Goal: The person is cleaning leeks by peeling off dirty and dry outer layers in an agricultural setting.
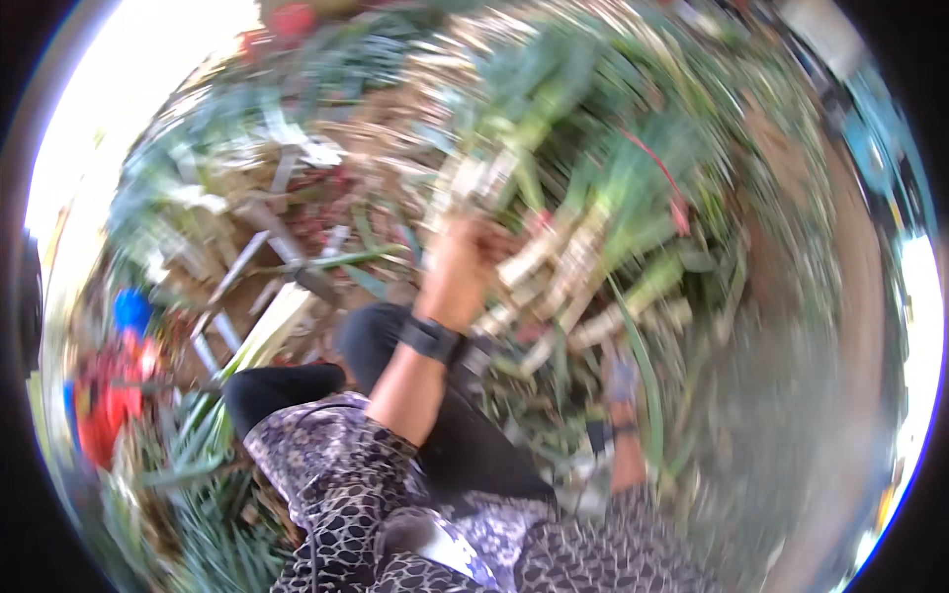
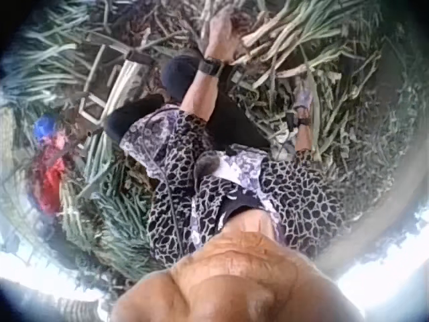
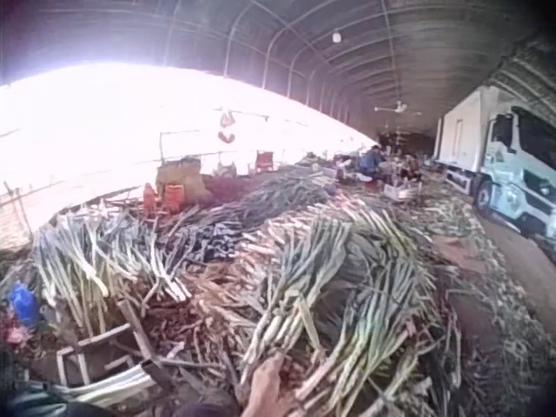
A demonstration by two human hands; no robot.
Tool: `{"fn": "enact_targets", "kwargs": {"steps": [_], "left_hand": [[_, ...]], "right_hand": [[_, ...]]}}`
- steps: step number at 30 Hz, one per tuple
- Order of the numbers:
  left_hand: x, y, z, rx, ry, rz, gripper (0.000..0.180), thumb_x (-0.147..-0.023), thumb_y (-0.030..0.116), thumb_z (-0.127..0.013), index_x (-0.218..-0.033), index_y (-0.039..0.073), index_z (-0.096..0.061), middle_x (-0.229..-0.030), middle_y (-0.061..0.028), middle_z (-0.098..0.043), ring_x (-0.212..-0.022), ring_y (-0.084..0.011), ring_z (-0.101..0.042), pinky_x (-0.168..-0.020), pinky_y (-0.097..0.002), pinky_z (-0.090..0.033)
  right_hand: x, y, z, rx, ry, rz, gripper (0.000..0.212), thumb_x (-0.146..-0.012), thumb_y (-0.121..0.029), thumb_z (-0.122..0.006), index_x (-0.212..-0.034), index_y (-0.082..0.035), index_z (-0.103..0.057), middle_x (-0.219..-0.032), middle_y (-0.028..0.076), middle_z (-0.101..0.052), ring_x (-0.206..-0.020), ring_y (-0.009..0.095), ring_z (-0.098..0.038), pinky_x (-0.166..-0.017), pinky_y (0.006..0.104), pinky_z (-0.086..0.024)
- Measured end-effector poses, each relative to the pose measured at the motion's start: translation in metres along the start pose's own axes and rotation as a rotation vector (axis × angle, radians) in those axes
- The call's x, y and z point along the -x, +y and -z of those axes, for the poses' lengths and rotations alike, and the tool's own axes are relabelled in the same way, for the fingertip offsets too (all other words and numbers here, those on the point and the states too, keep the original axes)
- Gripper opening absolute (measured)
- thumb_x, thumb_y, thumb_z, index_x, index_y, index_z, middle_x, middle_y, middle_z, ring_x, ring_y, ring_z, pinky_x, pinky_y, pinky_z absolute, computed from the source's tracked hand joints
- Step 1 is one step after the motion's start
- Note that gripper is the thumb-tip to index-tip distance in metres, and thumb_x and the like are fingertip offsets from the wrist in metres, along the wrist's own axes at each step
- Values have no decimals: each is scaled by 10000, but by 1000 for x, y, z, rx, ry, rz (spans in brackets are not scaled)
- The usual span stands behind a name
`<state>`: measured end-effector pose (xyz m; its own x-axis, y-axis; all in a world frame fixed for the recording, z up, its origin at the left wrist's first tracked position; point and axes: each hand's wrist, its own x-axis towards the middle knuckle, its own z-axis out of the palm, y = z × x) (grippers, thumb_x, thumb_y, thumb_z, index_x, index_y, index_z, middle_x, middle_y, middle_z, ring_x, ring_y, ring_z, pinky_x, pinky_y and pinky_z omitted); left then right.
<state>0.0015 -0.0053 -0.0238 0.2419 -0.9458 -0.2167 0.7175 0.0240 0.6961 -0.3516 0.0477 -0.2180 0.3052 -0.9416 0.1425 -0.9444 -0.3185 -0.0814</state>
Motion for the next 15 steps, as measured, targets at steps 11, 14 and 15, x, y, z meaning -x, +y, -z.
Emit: {"fn": "enact_targets", "kwargs": {"steps": [11,14,15], "left_hand": [[-6,8,18,50,60,122,210,-964,235,-465,-898,40,-504,-778,-89,-580,-688,-187,-577,-591,-289,-506],[-3,3,13,-6,0,160,193,-958,222,-480,-897,43,-515,-759,-84,-590,-672,-180,-586,-573,-282,-498],[-2,1,11,-9,-10,167,192,-956,221,-483,-891,44,-518,-754,-82,-590,-666,-179,-587,-568,-279,-494]], "right_hand": [[-30,-13,-15,-767,-66,-795,531,-816,-487,-584,-1026,1,-589,-928,209,-636,-900,383,-590,-750,425,-453],[-60,-25,-34,-716,14,-859,537,-781,-480,-624,-965,24,-601,-909,224,-639,-886,381,-595,-736,436,-453],[-68,-29,-36,-723,103,-937,533,-759,-471,-648,-920,35,-612,-892,230,-642,-881,377,-598,-736,439,-452]]}}
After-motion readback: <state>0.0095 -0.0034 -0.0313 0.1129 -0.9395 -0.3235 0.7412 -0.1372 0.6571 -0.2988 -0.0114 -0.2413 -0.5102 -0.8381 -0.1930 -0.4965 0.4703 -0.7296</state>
